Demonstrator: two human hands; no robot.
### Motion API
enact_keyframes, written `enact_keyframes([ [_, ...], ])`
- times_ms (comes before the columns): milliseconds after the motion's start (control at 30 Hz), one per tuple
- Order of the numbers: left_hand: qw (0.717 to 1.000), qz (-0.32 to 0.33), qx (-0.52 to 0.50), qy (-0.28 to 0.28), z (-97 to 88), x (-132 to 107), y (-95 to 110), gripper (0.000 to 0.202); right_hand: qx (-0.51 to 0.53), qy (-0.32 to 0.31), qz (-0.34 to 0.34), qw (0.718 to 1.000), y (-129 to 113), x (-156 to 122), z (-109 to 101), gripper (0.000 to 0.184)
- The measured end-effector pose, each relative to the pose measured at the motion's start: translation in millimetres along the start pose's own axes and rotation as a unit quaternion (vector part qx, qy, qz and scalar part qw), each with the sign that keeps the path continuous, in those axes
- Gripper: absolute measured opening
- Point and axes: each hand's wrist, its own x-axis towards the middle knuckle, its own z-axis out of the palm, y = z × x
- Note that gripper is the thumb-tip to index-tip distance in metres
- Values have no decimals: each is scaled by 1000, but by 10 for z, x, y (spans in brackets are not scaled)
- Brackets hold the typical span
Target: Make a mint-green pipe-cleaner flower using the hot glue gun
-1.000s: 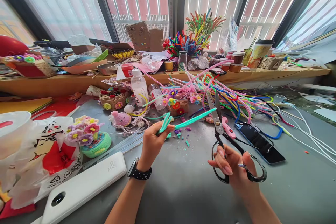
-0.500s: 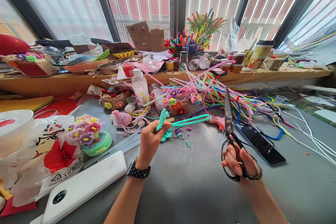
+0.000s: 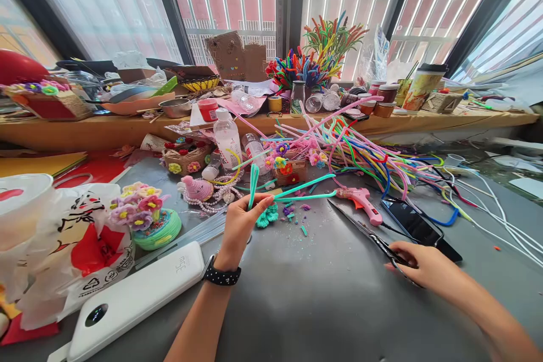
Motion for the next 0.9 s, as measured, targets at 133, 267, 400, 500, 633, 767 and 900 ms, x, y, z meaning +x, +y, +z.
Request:
enact_keyframes([
  [133,999,-22,-23,-6,23,-12,29,24,45,54,-7,997,-205,43,-194,31],
  [267,998,-43,-33,-30,52,-35,45,23,234,25,-73,969,-872,217,-55,38],
  [400,997,-48,-4,-66,80,-46,29,25,492,-73,-145,856,-1477,553,267,35],
  [500,993,-49,46,-98,99,-47,12,27,609,-55,-128,781,-1630,765,413,31],
  [633,986,-22,114,-119,113,-36,-11,32,667,-31,-77,741,-1540,848,464,31],
  [767,970,0,191,-148,111,-9,-69,41,684,-3,-40,728,-1407,798,434,31],
  [900,961,-10,200,-191,122,5,-145,41,687,16,-36,726,-1364,785,407,33],
])
